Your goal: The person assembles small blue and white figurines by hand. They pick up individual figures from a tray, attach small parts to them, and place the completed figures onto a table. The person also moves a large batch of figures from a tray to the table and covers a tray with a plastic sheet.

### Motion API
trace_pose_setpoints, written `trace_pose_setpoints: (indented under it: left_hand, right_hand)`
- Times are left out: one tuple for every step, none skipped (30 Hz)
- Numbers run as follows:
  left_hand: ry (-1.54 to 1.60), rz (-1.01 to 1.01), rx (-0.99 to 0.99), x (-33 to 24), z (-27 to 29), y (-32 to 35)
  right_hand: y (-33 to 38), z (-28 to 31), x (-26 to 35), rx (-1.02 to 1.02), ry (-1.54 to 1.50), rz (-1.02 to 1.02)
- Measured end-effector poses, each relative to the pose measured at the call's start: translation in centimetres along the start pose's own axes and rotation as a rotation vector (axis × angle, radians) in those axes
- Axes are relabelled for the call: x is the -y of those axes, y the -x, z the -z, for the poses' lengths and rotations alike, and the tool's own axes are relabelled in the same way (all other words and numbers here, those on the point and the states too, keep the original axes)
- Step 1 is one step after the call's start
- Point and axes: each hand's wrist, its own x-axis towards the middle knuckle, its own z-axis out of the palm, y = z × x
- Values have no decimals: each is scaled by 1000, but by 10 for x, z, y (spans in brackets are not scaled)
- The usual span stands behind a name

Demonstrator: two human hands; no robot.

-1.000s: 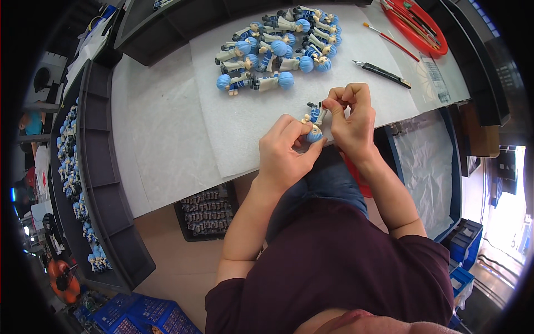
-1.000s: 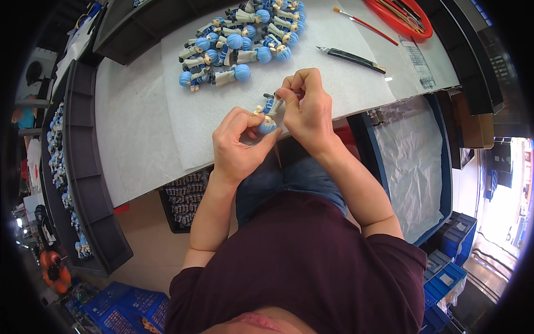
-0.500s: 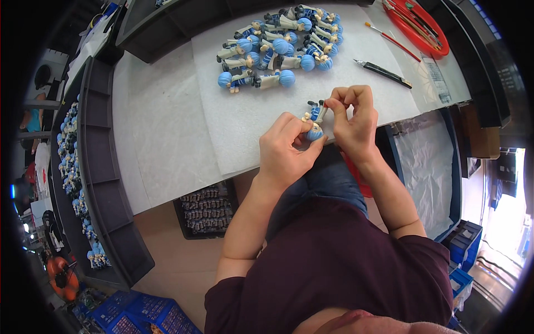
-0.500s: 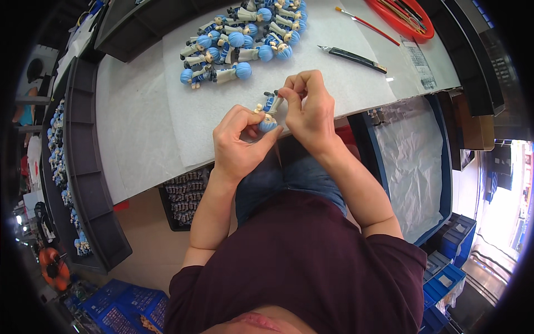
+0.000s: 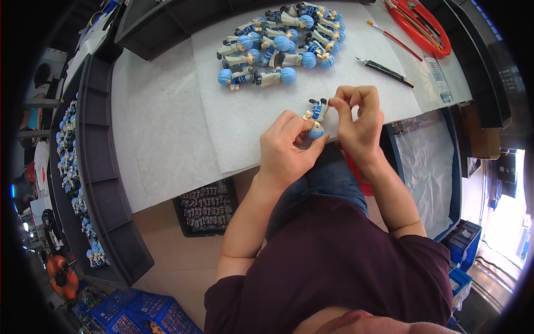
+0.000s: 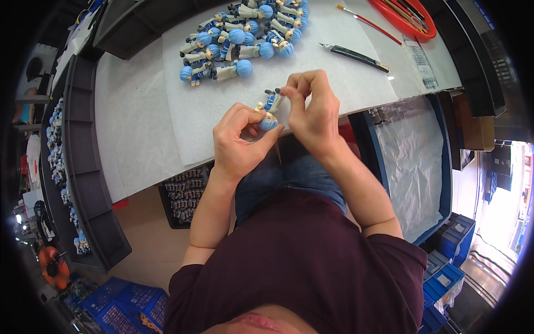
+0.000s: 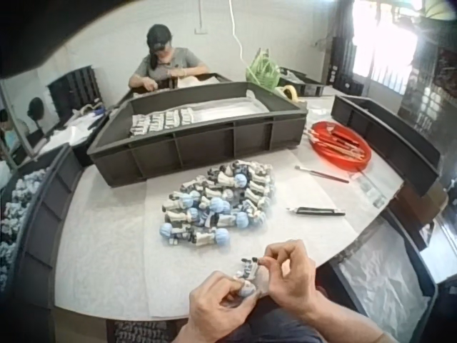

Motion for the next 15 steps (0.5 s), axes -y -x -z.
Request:
trace_pose_setpoints:
  left_hand:
    - [-3, 4, 3, 0, 0, 0]
    - [-1, 6, 0, 0, 0, 0]
    - [0, 7, -3, 1, -1, 0]
    - [2, 8, -5, 1, -2, 1]
    - [-3, 2, -7, 0, -1, 0]
    - [-9, -4, -9, 0, 0, 0]
    - [-15, -11, -12, 0, 1, -1]
    - [-17, -4, -8, 0, 0, 0]
    - [-19, 2, -5, 0, 0, 0]
    - [-21, 9, -1, 0, -1, 0]
    - [-13, 3, -6, 0, 0, 0]
    - [-5, -4, -11, 1, -1, 0]
    - [3, -10, -16, 1, 0, 0]
    - [5, -6, -13, 1, -1, 0]
    - [7, -2, -9, 1, 0, 1]
  right_hand:
    - [1, -1, 3, -11, -41, 29]
    - [3, -3, 3, 51, 37, 120]
    - [2, -2, 2, 53, 48, 51]
    - [-1, -1, -1, 56, 59, -17]
    - [-6, 0, -5, 57, 69, -79]
    - [-11, 2, -9, 50, 44, -125]
    - [-8, 2, -4, 53, 31, -59]
    - [1, 2, 3, 62, 19, 1]
    - [7, 1, 7, 71, 7, 61]
    - [5, -2, 0, 79, 36, 62]
    - [-1, -2, -1, 77, 41, -4]
    - [-7, 1, 0, 75, 46, -70]
    - [-9, 4, 1, 73, 51, -136]
    - [-5, 6, 1, 63, 79, -94]
    - [-3, 4, 0, 63, 74, -33]
